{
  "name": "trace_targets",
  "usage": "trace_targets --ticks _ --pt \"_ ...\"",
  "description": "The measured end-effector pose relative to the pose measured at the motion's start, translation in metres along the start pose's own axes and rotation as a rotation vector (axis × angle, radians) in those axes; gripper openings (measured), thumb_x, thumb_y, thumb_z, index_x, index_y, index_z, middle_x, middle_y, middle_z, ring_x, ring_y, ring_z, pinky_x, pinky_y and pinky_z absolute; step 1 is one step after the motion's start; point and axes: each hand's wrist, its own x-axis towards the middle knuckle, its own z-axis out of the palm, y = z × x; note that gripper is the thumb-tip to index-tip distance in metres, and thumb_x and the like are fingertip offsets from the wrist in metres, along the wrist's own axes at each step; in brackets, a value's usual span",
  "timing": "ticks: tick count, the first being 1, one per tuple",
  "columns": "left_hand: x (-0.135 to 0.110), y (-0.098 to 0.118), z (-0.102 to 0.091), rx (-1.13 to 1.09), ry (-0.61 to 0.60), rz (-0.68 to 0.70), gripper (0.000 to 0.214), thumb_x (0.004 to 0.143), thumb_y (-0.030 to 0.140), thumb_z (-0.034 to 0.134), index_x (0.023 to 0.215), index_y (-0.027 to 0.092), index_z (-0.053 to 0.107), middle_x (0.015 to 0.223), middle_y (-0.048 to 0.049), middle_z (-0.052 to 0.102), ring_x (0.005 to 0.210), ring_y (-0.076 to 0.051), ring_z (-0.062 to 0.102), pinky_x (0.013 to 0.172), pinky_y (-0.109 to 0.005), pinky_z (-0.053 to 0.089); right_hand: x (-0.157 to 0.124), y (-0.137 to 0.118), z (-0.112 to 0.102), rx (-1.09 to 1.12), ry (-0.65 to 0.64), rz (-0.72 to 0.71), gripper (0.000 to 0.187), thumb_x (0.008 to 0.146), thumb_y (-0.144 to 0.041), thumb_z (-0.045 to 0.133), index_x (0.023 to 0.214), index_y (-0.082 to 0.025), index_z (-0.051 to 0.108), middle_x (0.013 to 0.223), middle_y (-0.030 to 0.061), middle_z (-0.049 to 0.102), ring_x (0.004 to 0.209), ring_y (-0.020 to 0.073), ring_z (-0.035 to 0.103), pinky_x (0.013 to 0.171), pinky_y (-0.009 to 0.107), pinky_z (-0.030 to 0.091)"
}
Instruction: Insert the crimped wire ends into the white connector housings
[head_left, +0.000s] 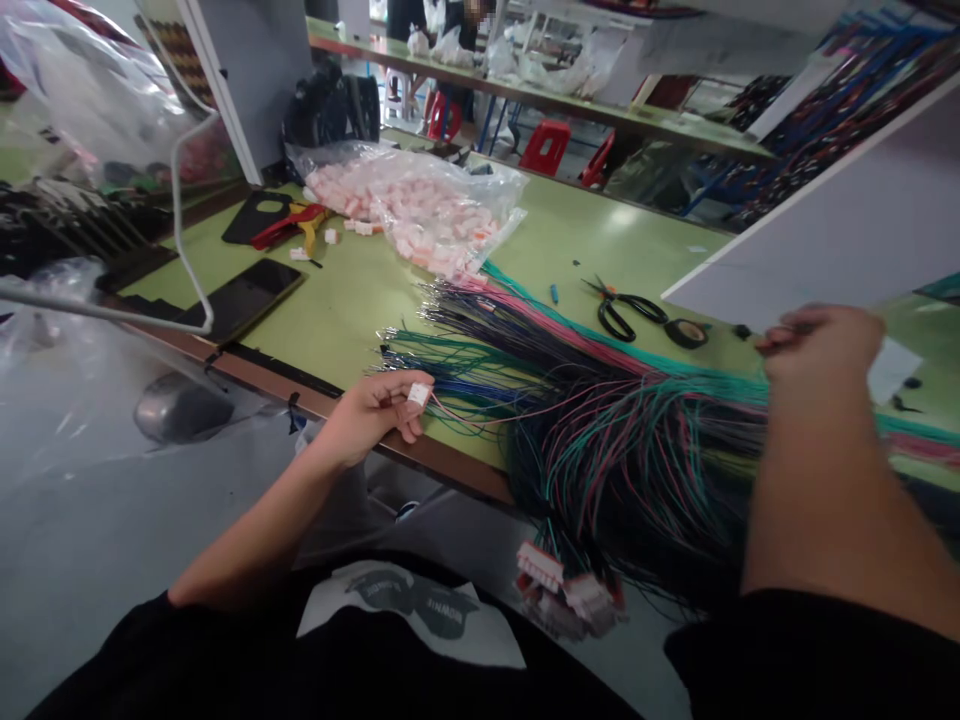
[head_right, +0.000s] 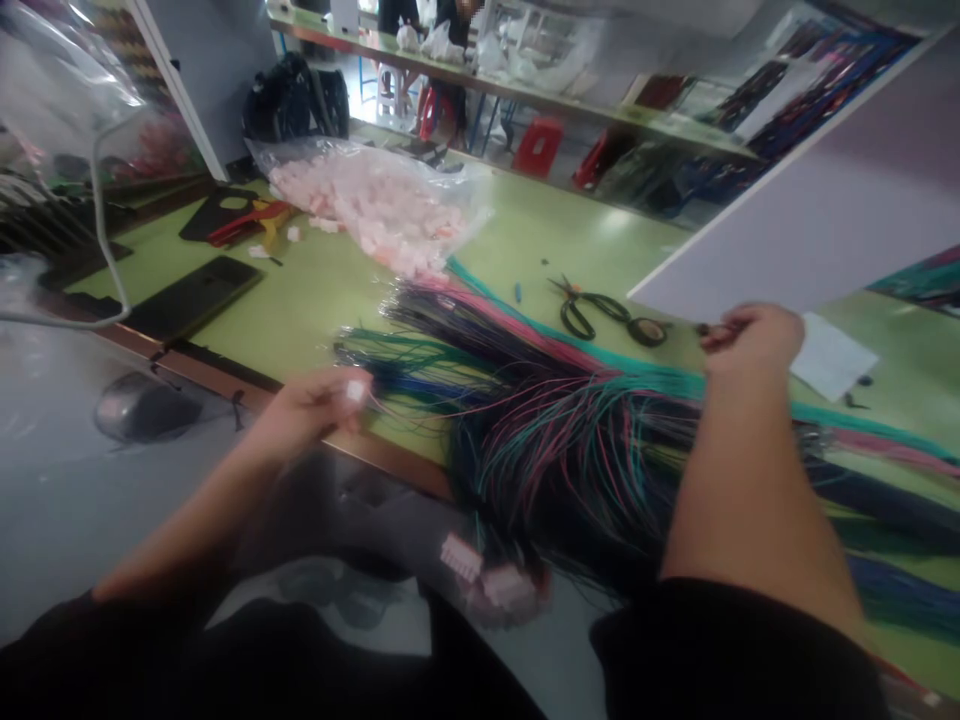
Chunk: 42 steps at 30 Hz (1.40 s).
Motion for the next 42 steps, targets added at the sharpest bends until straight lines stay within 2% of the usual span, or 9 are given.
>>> trace_targets --ticks 3,8,12,14,20,24,30,38,42 --pt "0.001 0.0 0.0 -0.003 0.002 0.014 0.027 0.072 0.023 0.07 0.097 0.014 0.067 0.058 0.0021 0.062 0.05 -0.009 0.059 0.049 -0.021 0.049 -0.01 -0.018 -0.002 0.139 0.014 0.078 0.023 0.085 -0.037 0.059 0.089 -0.018 0.07 0.091 0.0102 0.069 0.088 0.0202 0.06 0.074 0.031 0.046" --pt "0.001 0.001 0.002 -0.041 0.017 0.018 0.026 0.069 0.022 0.072 0.093 0.015 0.067 0.057 0.0033 0.061 0.047 -0.008 0.057 0.045 -0.018 0.047 -0.022 -0.034 -0.015 0.558 0.092 0.415 0.011 0.069 -0.025 0.071 0.076 -0.016 0.072 0.073 0.0076 0.067 0.065 0.0153 0.054 0.063 0.031 0.041" --pt "0.003 0.002 0.004 -0.076 0.021 0.004 0.023 0.068 0.019 0.071 0.09 0.016 0.067 0.06 0.0035 0.063 0.046 -0.006 0.056 0.043 -0.016 0.045 -0.017 -0.037 -0.039 0.582 0.492 0.537 0.037 0.086 -0.025 0.043 0.111 -0.009 0.065 0.093 0.018 0.065 0.056 0.0091 0.041 0.053 0.032 0.029" --pt "0.004 0.001 0.004 -0.1 0.017 -0.017 0.023 0.069 0.017 0.069 0.092 0.016 0.066 0.06 0.0037 0.063 0.045 -0.006 0.057 0.044 -0.016 0.046 -0.017 -0.048 -0.042 0.683 0.565 0.486 0.035 0.084 -0.025 0.045 0.107 -0.01 0.066 0.086 0.0155 0.064 0.052 0.0075 0.036 0.052 0.032 0.028" --pt "0.007 -0.002 0.001 -0.119 0.003 -0.038 0.026 0.073 0.009 0.062 0.099 0.013 0.063 0.056 0.0048 0.06 0.047 -0.007 0.058 0.049 -0.018 0.049 -0.045 -0.13 -0.005 0.607 -0.181 -0.172 0.022 0.077 -0.037 0.056 0.082 -0.021 0.07 0.073 0.0032 0.063 0.065 0.0132 0.051 0.064 0.03 0.039" --pt "0.007 -0.002 0.0 -0.113 0.0 -0.016 0.024 0.073 0.011 0.065 0.096 0.013 0.062 0.059 0.0041 0.061 0.05 -0.006 0.06 0.052 -0.017 0.05 -0.053 -0.171 0.022 0.8 -0.387 -0.355 0.025 0.072 -0.041 0.062 0.089 -0.023 0.069 0.067 -0.0014 0.06 0.06 0.0112 0.05 0.06 0.027 0.039" --pt "0.007 -0.002 0.002 -0.131 -0.001 0.005 0.023 0.074 0.026 0.07 0.09 0.014 0.06 0.058 0.0043 0.059 0.052 -0.007 0.06 0.054 -0.018 0.051 -0.056 -0.18 0.042 1.146 -0.341 -0.213 0.024 0.069 -0.037 0.067 0.085 -0.019 0.065 0.066 -0.0025 0.06 0.049 0.0065 0.043 0.049 0.023 0.035" --pt "0.008 0.001 0.002 -0.088 -0.049 -0.013 0.012 0.081 0.02 0.063 0.086 0.014 0.055 0.059 0.0048 0.057 0.051 -0.006 0.059 0.055 -0.017 0.05 -0.069 -0.186 0.044 1.111 -0.307 -0.305 0.028 0.072 -0.039 0.065 0.092 -0.02 0.065 0.071 -0.0005 0.067 0.055 0.0096 0.052 0.056 0.025 0.043" --pt "0.01 0.001 0.002 -0.085 -0.056 -0.03 0.01 0.081 0.018 0.061 0.086 0.014 0.054 0.061 0.0049 0.056 0.052 -0.005 0.059 0.054 -0.017 0.049 -0.068 -0.184 0.047 0.912 -0.104 -0.382 0.012 0.075 -0.031 0.06 0.074 -0.019 0.065 0.069 -0.0003 0.065 0.059 0.0106 0.053 0.059 0.025 0.041"
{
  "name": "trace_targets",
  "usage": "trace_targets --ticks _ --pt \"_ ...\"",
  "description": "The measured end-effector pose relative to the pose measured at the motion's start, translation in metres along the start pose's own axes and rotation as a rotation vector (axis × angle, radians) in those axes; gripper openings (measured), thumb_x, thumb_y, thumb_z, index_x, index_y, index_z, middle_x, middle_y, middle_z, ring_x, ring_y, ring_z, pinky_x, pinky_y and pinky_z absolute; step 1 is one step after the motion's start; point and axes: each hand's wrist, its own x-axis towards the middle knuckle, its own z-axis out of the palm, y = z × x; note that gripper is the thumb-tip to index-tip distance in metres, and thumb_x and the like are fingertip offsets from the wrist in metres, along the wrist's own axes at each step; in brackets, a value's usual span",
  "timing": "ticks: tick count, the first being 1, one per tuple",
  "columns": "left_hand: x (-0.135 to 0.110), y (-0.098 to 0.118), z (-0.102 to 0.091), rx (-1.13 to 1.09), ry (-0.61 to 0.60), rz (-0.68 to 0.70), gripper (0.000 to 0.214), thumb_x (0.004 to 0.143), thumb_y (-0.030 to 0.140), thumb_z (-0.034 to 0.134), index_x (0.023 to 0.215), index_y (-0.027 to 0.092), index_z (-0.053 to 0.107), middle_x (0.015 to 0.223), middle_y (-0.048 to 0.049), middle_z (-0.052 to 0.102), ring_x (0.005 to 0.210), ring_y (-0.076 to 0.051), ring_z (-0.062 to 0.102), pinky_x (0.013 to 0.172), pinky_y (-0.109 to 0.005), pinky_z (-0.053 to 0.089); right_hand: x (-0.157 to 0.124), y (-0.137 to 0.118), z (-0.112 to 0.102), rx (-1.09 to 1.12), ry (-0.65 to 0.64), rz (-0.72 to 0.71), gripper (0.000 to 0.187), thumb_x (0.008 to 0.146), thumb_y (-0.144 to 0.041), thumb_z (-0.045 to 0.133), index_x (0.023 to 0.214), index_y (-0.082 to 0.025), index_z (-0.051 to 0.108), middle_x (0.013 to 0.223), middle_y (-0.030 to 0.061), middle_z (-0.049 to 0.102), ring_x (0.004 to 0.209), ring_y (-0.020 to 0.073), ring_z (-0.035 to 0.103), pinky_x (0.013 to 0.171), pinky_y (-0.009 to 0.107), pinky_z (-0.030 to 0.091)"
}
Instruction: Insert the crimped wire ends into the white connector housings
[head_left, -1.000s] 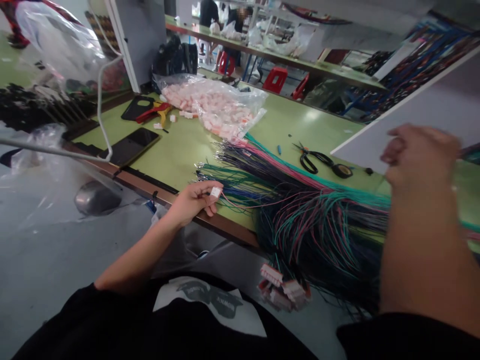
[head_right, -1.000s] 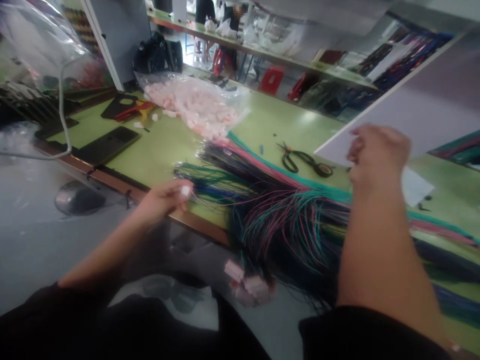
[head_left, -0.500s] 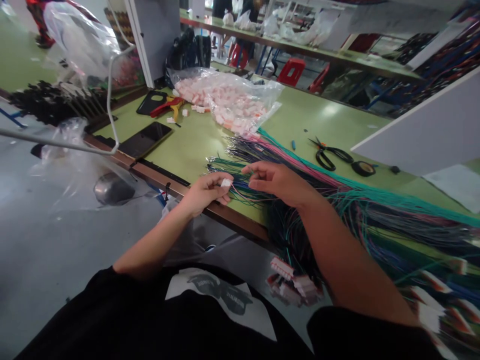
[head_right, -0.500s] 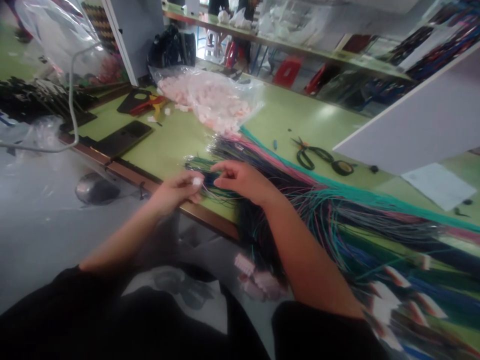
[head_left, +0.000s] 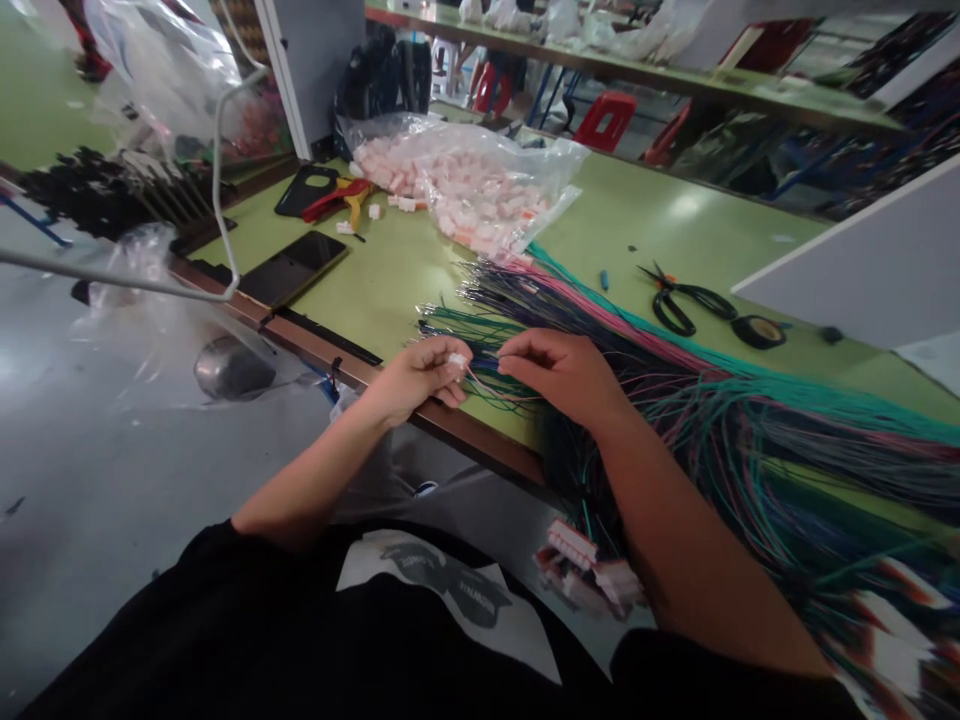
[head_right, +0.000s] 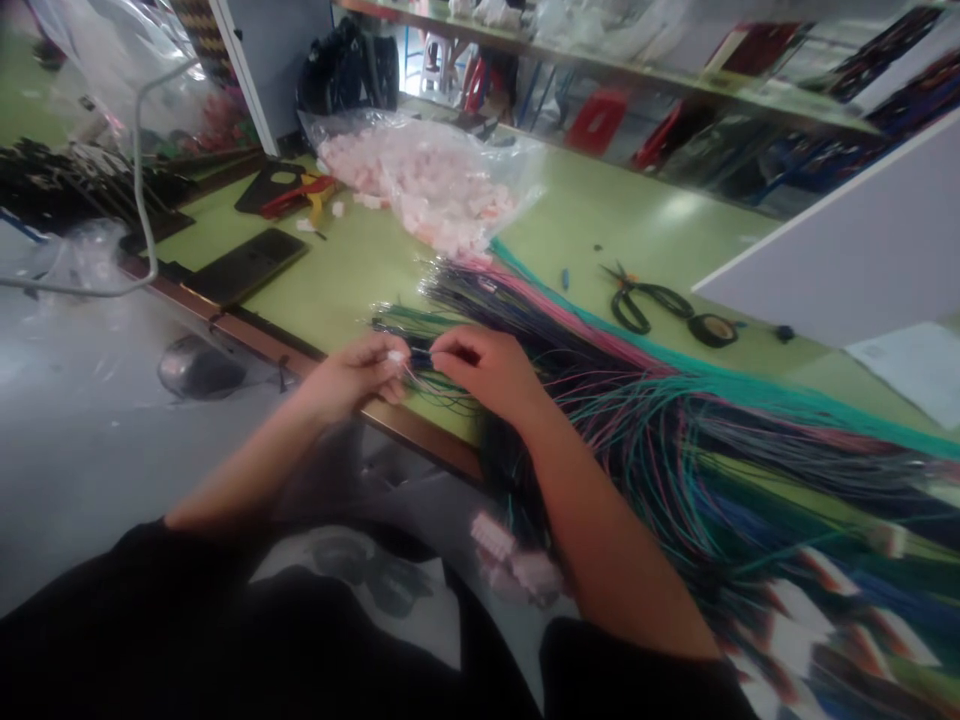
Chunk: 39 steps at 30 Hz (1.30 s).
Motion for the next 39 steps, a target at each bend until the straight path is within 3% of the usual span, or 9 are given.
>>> trace_targets --ticks 6,12,20,32,39 --pt "0.001 -0.001 -0.001 -0.03 -0.006 -0.025 0.008 0.081 0.015 0.06 0.087 0.015 0.054 0.058 0.006 0.055 0.05 -0.005 0.059 0.051 -0.015 0.047 -0.001 0.002 0.006 -0.381 0.064 -0.201 0.014 0.075 -0.016 0.051 0.068 -0.02 0.062 0.07 0.0014 0.064 0.067 0.0128 0.056 0.065 0.025 0.041" --pt "0.0 -0.001 0.0 -0.042 -0.007 -0.02 0.006 0.082 0.014 0.059 0.086 0.015 0.055 0.056 0.0056 0.055 0.049 -0.005 0.059 0.05 -0.014 0.047 -0.003 0.003 0.017 -0.513 0.14 -0.254 0.016 0.077 -0.018 0.048 0.065 -0.02 0.059 0.065 0.0019 0.061 0.065 0.0138 0.054 0.064 0.025 0.042" --pt "0.0 0.002 0.001 -0.042 -0.007 -0.019 0.006 0.081 0.013 0.059 0.085 0.015 0.055 0.055 0.0057 0.056 0.047 -0.005 0.058 0.049 -0.014 0.047 -0.004 0.002 0.021 -0.535 0.164 -0.258 0.018 0.079 -0.02 0.047 0.064 -0.021 0.057 0.067 0.0026 0.062 0.068 0.0145 0.056 0.061 0.026 0.04" --pt "-0.004 -0.001 0.006 0.028 0.029 0.093 0.017 0.075 0.023 0.069 0.083 0.013 0.058 0.057 0.0043 0.06 0.047 -0.005 0.057 0.048 -0.016 0.047 -0.004 0.0 0.034 -0.523 0.154 -0.135 0.018 0.074 -0.019 0.049 0.058 -0.02 0.056 0.059 0.0006 0.059 0.06 0.0121 0.051 0.057 0.025 0.032" --pt "-0.004 -0.002 0.008 0.02 0.076 0.103 0.019 0.074 0.024 0.07 0.084 0.013 0.059 0.057 0.0046 0.059 0.047 -0.006 0.057 0.048 -0.017 0.047 -0.003 -0.001 0.026 -0.29 0.127 -0.078 0.011 0.072 -0.02 0.053 0.064 -0.019 0.059 0.062 -0.0005 0.062 0.056 0.0102 0.049 0.058 0.023 0.036"
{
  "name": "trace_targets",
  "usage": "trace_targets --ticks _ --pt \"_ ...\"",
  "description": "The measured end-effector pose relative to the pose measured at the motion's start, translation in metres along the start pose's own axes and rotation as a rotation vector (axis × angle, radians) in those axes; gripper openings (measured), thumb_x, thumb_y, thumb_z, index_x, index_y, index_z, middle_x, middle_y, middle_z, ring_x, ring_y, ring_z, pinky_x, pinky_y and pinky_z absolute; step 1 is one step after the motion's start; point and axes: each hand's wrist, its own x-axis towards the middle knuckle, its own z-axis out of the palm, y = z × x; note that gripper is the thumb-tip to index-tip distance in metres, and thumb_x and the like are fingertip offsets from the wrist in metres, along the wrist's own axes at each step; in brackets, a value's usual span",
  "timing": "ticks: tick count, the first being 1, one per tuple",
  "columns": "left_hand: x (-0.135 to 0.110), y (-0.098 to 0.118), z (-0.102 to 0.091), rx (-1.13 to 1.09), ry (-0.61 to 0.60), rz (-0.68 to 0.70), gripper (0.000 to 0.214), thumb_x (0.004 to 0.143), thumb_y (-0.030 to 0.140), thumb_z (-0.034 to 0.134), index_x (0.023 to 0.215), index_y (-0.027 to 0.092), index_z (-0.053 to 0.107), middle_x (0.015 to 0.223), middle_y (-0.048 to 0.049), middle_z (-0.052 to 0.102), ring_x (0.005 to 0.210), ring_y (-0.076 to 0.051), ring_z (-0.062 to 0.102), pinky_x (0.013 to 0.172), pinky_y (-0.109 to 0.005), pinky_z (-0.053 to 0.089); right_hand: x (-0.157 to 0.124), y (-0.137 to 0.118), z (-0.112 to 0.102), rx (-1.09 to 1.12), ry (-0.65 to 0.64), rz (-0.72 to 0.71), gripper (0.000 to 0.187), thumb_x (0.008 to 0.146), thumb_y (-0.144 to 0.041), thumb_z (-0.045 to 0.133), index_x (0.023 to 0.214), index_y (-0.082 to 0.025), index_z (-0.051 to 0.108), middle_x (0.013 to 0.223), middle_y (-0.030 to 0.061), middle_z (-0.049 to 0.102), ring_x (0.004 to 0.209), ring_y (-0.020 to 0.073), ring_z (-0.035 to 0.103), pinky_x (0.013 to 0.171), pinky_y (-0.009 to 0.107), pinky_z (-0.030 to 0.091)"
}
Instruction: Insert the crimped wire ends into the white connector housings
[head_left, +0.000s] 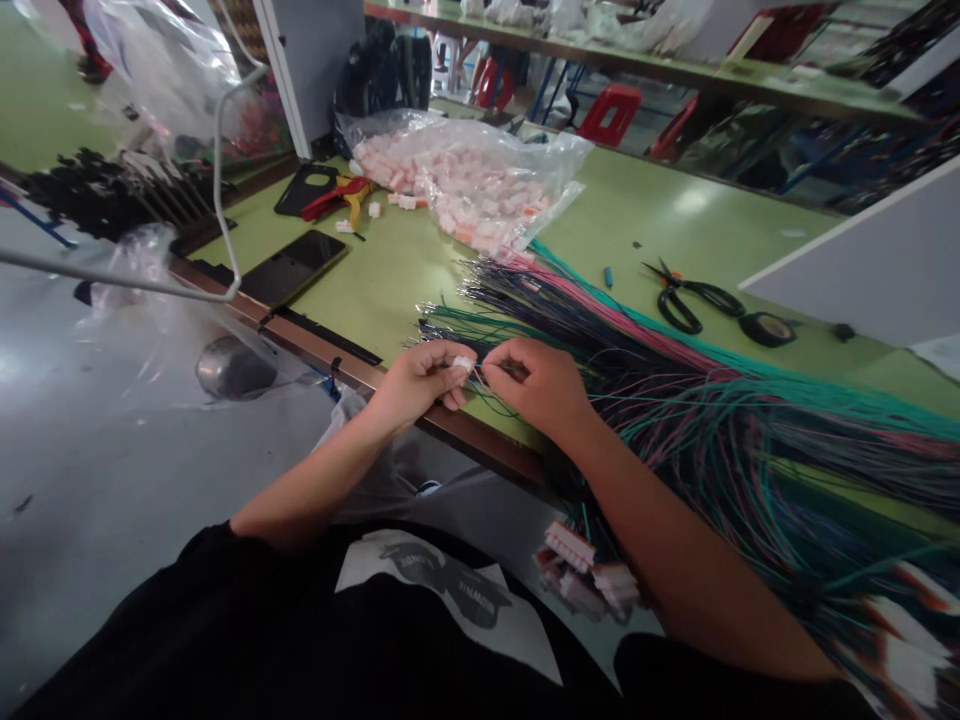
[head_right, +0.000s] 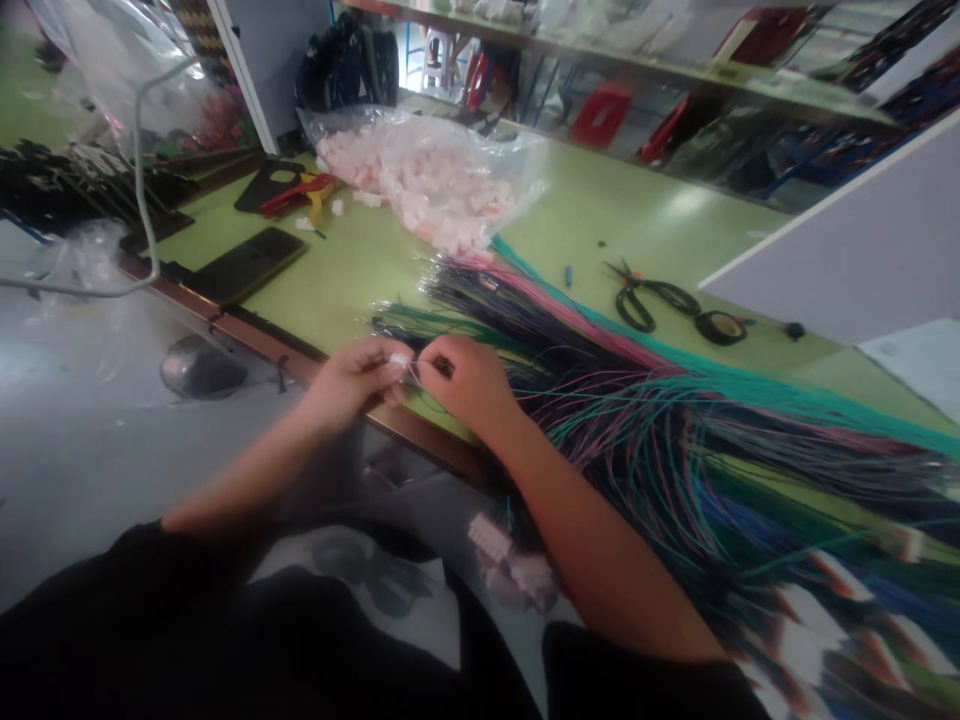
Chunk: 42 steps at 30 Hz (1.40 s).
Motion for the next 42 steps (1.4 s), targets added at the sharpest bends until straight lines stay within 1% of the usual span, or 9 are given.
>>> trace_targets --ticks 6,10,16,20,23,27,32,34,42 --pt "0.001 0.0 0.0 0.05 0.011 0.005 0.014 0.075 0.021 0.068 0.083 0.013 0.06 0.057 0.004 0.059 0.047 -0.006 0.057 0.049 -0.018 0.047 0.001 -0.003 0.004 -0.003 -0.024 0.036 0.013 0.071 -0.019 0.052 0.061 -0.019 0.06 0.061 -0.0004 0.063 0.057 0.0109 0.051 0.059 0.024 0.038" --pt "-0.005 0.002 0.002 0.153 0.026 0.032 0.012 0.079 0.022 0.064 0.088 0.014 0.062 0.061 0.0028 0.061 0.049 -0.006 0.056 0.051 -0.018 0.047 0.005 0.002 -0.013 0.154 -0.118 0.083 0.011 0.072 -0.025 0.056 0.064 -0.019 0.063 0.063 -0.0013 0.064 0.059 0.0114 0.054 0.06 0.025 0.042" --pt "-0.022 0.012 0.015 0.491 0.156 0.221 0.022 0.084 0.024 0.059 0.104 0.019 0.065 0.097 -0.0047 0.071 0.065 -0.01 0.061 0.067 -0.023 0.05 0.005 0.021 -0.062 0.36 0.175 0.182 0.016 0.074 -0.037 0.062 0.076 -0.022 0.064 0.082 0.0012 0.067 0.077 0.0158 0.062 0.075 0.032 0.049" --pt "-0.013 0.029 0.022 0.533 0.12 0.32 0.023 0.084 0.023 0.058 0.104 0.019 0.067 0.106 -0.0066 0.069 0.091 -0.017 0.063 0.08 -0.027 0.049 0.002 0.018 -0.052 0.323 -0.117 0.003 0.042 0.075 -0.05 0.062 0.106 -0.022 0.061 0.11 0.0056 0.066 0.1 0.0206 0.062 0.086 0.036 0.048" --pt "0.006 0.05 0.023 0.505 0.048 0.355 0.021 0.081 0.022 0.06 0.099 0.017 0.068 0.099 -0.0051 0.069 0.088 -0.017 0.063 0.074 -0.025 0.049 0.002 0.014 -0.037 0.202 -0.268 -0.09 0.04 0.08 -0.053 0.055 0.098 -0.019 0.061 0.099 0.0067 0.069 0.092 0.0201 0.063 0.082 0.034 0.049" --pt "0.04 0.07 0.024 0.427 -0.049 0.358 0.017 0.078 0.02 0.061 0.093 0.015 0.069 0.079 -0.0015 0.065 0.078 -0.014 0.062 0.065 -0.021 0.048 0.007 0.019 -0.04 0.176 -0.345 -0.011 0.037 0.09 -0.047 0.04 0.073 -0.019 0.058 0.064 0.0003 0.064 0.067 0.0135 0.061 0.074 0.027 0.047" --pt "0.058 0.046 0.05 0.094 0.16 0.295 0.025 0.087 0.018 0.051 0.111 0.015 0.058 0.069 0.0023 0.058 0.061 -0.007 0.057 0.061 -0.018 0.045 0.009 0.029 -0.047 0.214 -0.143 0.13 0.039 0.092 -0.048 0.038 0.073 -0.019 0.056 0.051 -0.0031 0.057 0.052 0.0109 0.055 0.062 0.023 0.044" --pt "0.054 0.032 0.065 0.118 0.09 0.215 0.017 0.09 0.019 0.049 0.103 0.014 0.06 0.062 0.0029 0.056 0.053 -0.007 0.053 0.057 -0.02 0.044 0.009 0.032 -0.043 0.226 -0.087 0.131 0.041 0.092 -0.05 0.036 0.069 -0.02 0.053 0.052 -0.0026 0.057 0.051 0.0113 0.056 0.061 0.024 0.044" --pt "0.06 0.026 0.085 0.194 0.062 0.067 0.025 0.092 0.021 0.046 0.072 0.016 0.061 0.048 0.0056 0.043 0.04 -0.007 0.04 0.043 -0.02 0.031 0.01 0.034 -0.043 0.094 -0.185 0.087 0.028 0.091 -0.028 0.041 0.075 -0.018 0.061 0.067 0.0032 0.067 0.063 0.0149 0.061 0.067 0.028 0.048"
